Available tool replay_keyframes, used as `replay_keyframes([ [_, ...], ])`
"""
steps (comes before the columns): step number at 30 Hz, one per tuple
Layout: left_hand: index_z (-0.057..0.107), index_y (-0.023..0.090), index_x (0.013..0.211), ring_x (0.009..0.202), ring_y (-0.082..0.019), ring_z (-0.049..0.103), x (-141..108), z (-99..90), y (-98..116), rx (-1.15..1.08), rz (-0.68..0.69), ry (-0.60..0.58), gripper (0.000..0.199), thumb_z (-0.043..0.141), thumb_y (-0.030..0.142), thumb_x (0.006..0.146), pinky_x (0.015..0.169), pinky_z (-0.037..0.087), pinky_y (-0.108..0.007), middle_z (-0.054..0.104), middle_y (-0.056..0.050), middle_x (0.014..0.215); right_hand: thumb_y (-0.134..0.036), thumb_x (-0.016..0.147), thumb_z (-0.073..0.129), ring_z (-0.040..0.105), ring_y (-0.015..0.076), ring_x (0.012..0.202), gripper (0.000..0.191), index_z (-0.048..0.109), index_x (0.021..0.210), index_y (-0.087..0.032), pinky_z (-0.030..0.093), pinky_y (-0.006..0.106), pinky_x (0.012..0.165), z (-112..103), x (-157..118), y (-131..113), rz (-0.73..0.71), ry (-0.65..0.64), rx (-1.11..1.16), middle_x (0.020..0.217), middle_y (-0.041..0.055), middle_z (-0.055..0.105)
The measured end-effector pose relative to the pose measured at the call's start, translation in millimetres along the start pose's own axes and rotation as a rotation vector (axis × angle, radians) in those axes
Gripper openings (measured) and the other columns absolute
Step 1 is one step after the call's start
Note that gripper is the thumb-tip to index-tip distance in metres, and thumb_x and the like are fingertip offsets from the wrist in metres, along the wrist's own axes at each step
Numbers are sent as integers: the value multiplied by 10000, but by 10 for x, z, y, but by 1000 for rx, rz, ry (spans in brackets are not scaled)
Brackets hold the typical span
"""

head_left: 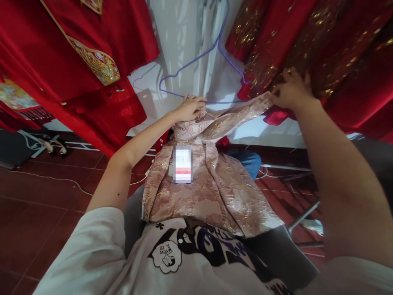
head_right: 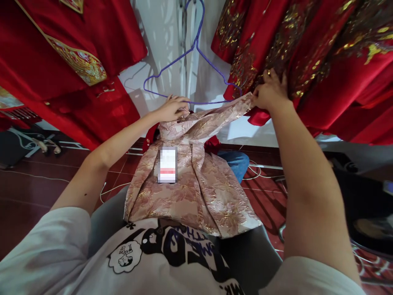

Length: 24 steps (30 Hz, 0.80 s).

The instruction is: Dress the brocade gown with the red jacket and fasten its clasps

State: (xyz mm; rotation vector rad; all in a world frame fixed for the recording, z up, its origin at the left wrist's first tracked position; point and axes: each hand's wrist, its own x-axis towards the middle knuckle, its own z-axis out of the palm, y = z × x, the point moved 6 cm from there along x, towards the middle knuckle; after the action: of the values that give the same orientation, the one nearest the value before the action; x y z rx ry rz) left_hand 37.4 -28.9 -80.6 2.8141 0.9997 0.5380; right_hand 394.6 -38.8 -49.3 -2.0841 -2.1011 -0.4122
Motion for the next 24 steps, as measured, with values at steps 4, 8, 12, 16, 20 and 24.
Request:
replay_keyframes([
  [4, 761, 219, 1125, 1462, -375, 506, -24, -3, 16, -11, 19, 26, 209, 617, 203, 973, 1324, 117, -708, 623, -100, 1526, -427, 1141, 521, 164, 328, 1717, 440, 803, 1194, -93, 92, 662, 1356, 42, -25, -54, 5, 31, -31, 1798, 220, 264],
  [8, 757, 232, 1173, 1494, -373, 483, -8, 11, -18, -12, 5, 21, 232, 620, 225, 985, 1339, 91, -678, 636, -99, 1499, -309, 1064, 654, 164, 307, 1715, 287, 805, 1158, -84, 64, 587, 1383, 80, -57, -85, 46, -5, -113, 1809, 206, 238],
  [12, 749, 240, 1218, 1520, -368, 457, -5, 7, -29, -10, 32, 35, 245, 637, 270, 1003, 1340, 113, -660, 649, -100, 1485, -291, 1075, 602, 176, 295, 1714, 300, 790, 1188, -87, 49, 584, 1389, 37, -98, -126, 55, 21, -94, 1803, 199, 261],
  [16, 757, 228, 1211, 1513, -372, 470, -7, 27, -12, 10, 4, -3, 242, 623, 262, 1013, 1334, 150, -659, 624, -102, 1532, -261, 1082, 522, 297, 286, 1678, 348, 760, 1281, -104, 176, 533, 1390, -127, -117, -160, 107, 96, 113, 1787, 189, 315],
  [20, 757, 215, 1222, 1502, -372, 497, 43, 68, 33, -4, -5, -12, 260, 593, 245, 1024, 1309, 232, -650, 608, -108, 1565, -264, 1063, 492, 479, 295, 1568, 398, 700, 1381, -147, 362, 442, 1312, -390, -121, -297, 97, 231, 270, 1647, 177, 538],
  [24, 743, 225, 1267, 1491, -350, 537, 99, 73, 85, -75, 33, 1, 278, 588, 308, 1050, 1301, 307, -582, 653, -110, 1510, -275, 1022, 560, 644, 327, 1374, 268, 733, 1219, -219, 432, 507, 1240, -560, -98, -455, 58, 348, 383, 1394, 136, 728],
])
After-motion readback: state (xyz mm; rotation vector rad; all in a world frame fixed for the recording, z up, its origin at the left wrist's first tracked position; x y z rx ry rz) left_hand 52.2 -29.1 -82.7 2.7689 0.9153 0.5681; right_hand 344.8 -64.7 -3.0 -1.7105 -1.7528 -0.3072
